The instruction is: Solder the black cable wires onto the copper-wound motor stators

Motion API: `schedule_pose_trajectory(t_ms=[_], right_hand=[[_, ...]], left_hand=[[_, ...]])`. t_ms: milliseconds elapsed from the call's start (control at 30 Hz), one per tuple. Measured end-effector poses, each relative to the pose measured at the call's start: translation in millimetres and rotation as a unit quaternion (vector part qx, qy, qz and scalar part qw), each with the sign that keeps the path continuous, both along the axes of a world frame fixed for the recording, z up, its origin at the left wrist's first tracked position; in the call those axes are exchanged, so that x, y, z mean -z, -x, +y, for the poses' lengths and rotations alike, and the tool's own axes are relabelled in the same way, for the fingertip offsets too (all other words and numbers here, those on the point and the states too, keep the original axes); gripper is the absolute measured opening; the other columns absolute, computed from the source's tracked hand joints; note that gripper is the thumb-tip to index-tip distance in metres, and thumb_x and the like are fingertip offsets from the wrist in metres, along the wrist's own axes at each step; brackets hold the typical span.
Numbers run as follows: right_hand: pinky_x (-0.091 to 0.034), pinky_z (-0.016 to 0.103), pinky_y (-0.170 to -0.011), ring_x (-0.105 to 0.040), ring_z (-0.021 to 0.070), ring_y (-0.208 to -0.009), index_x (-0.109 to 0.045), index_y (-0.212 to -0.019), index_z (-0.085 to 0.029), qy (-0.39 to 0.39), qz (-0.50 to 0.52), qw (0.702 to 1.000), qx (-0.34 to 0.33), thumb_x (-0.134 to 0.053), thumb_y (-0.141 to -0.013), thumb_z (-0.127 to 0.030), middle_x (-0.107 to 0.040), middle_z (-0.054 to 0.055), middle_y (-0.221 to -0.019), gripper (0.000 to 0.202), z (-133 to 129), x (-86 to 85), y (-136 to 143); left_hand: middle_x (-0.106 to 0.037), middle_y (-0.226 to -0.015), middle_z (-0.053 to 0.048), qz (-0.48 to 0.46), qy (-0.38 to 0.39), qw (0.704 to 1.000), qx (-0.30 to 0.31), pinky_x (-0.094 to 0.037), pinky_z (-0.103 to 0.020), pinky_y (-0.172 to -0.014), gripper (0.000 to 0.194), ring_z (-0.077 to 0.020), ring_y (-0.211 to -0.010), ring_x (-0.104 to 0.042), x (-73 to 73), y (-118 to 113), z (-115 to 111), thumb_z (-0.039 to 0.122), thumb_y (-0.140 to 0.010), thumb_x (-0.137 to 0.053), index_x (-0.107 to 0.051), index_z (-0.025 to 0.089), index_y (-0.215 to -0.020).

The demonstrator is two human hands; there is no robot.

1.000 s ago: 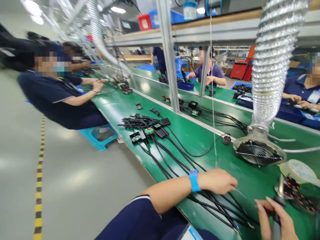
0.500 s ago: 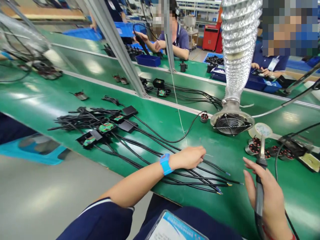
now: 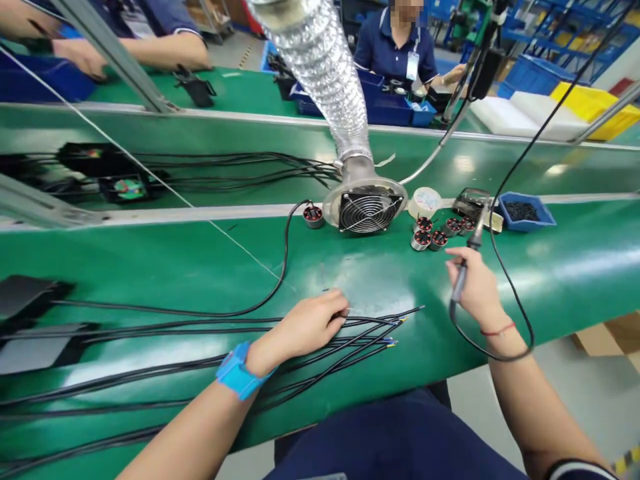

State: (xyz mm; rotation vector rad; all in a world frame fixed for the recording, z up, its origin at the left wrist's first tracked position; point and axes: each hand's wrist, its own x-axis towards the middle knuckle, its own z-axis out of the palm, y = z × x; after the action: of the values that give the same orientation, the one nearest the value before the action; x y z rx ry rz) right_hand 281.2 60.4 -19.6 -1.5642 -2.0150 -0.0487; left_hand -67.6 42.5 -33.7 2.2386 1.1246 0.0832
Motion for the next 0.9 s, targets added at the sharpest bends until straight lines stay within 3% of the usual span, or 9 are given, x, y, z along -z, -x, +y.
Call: schedule_pose_trajectory(t_ms=[133, 300, 500, 633, 767, 867, 900], right_hand=[[-0.060, 0.043, -0.082, -0.074, 0.0275, -0.091, -0.058, -0.119, -0.019, 0.046, -0.001, 0.998, -0.030, -0.056, -0.087, -0.016, -0.074, 0.014, -0.116, 0.032, 37, 30.1, 12], [-0.058, 0.045, -0.082, -0.073, 0.0288, -0.091, -0.055, -0.118, -0.022, 0.057, 0.038, 0.996, -0.050, -0.060, -0.087, -0.017, -0.076, 0.010, -0.104, 0.032, 61, 38.6, 23], [-0.059, 0.046, -0.090, -0.072, 0.0262, -0.094, -0.053, -0.113, -0.027, 0.062, 0.099, 0.977, -0.177, -0.070, -0.085, -0.029, -0.075, 0.005, -0.097, 0.033, 30, 43.0, 49], [-0.062, 0.045, -0.090, -0.074, 0.0245, -0.100, -0.049, -0.120, -0.027, 0.075, 0.139, 0.968, -0.197, -0.066, -0.089, -0.029, -0.075, 0.008, -0.108, 0.036, 16, 52.3, 60], [-0.066, 0.038, -0.079, -0.077, 0.0205, -0.089, -0.043, -0.128, -0.026, 0.083, 0.185, 0.959, -0.199, -0.060, -0.095, -0.031, -0.075, 0.007, -0.103, 0.037, 17, 51.5, 63], [-0.066, 0.045, -0.075, -0.077, 0.0246, -0.084, -0.047, -0.125, -0.025, 0.055, 0.228, 0.949, -0.213, -0.066, -0.092, -0.037, -0.073, 0.010, -0.100, 0.040, 16, 48.2, 56], [-0.066, 0.045, -0.072, -0.076, 0.0252, -0.079, -0.051, -0.122, -0.026, 0.038, 0.246, 0.950, -0.188, -0.072, -0.087, -0.043, -0.073, 0.008, -0.095, 0.044, 18, 51.1, 50]], left_hand=[[-0.067, -0.095, -0.007, -0.072, 0.035, 0.997, -0.010, -0.046, -0.032, -0.081, 0.037, -0.0210, -0.088, -0.063, 4.0, 0, -1, 0.037, -0.103, -0.036, -0.067, 0.019, -0.095], [-0.069, -0.090, -0.007, -0.135, 0.053, 0.987, -0.066, -0.047, -0.032, -0.083, 0.047, -0.0204, -0.085, -0.063, 5.8, -2, 2, 0.042, -0.103, -0.031, -0.068, 0.017, -0.087], [-0.068, -0.084, -0.005, -0.196, 0.098, 0.966, -0.141, -0.048, -0.030, -0.077, 0.045, -0.0191, -0.081, -0.062, 2.5, -2, 4, 0.046, -0.099, -0.037, -0.069, 0.017, -0.087], [-0.067, -0.088, -0.005, -0.231, 0.093, 0.951, -0.183, -0.047, -0.031, -0.077, 0.032, -0.0189, -0.082, -0.060, 5.8, -9, 15, 0.043, -0.093, -0.049, -0.067, 0.017, -0.089], [-0.066, -0.091, -0.004, -0.240, 0.086, 0.940, -0.228, -0.046, -0.030, -0.074, 0.026, -0.0173, -0.080, -0.057, 0.3, -35, 26, 0.030, -0.090, -0.053, -0.063, 0.014, -0.108], [-0.069, -0.096, -0.004, -0.227, 0.059, 0.945, -0.228, -0.049, -0.027, -0.077, 0.033, -0.0161, -0.084, -0.061, -9.4, -67, 36, 0.026, -0.093, -0.056, -0.060, 0.014, -0.124], [-0.070, -0.095, -0.004, -0.218, 0.051, 0.949, -0.220, -0.050, -0.026, -0.077, 0.034, -0.0158, -0.084, -0.063, -10.4, -76, 42, 0.027, -0.094, -0.060, -0.061, 0.014, -0.124]])
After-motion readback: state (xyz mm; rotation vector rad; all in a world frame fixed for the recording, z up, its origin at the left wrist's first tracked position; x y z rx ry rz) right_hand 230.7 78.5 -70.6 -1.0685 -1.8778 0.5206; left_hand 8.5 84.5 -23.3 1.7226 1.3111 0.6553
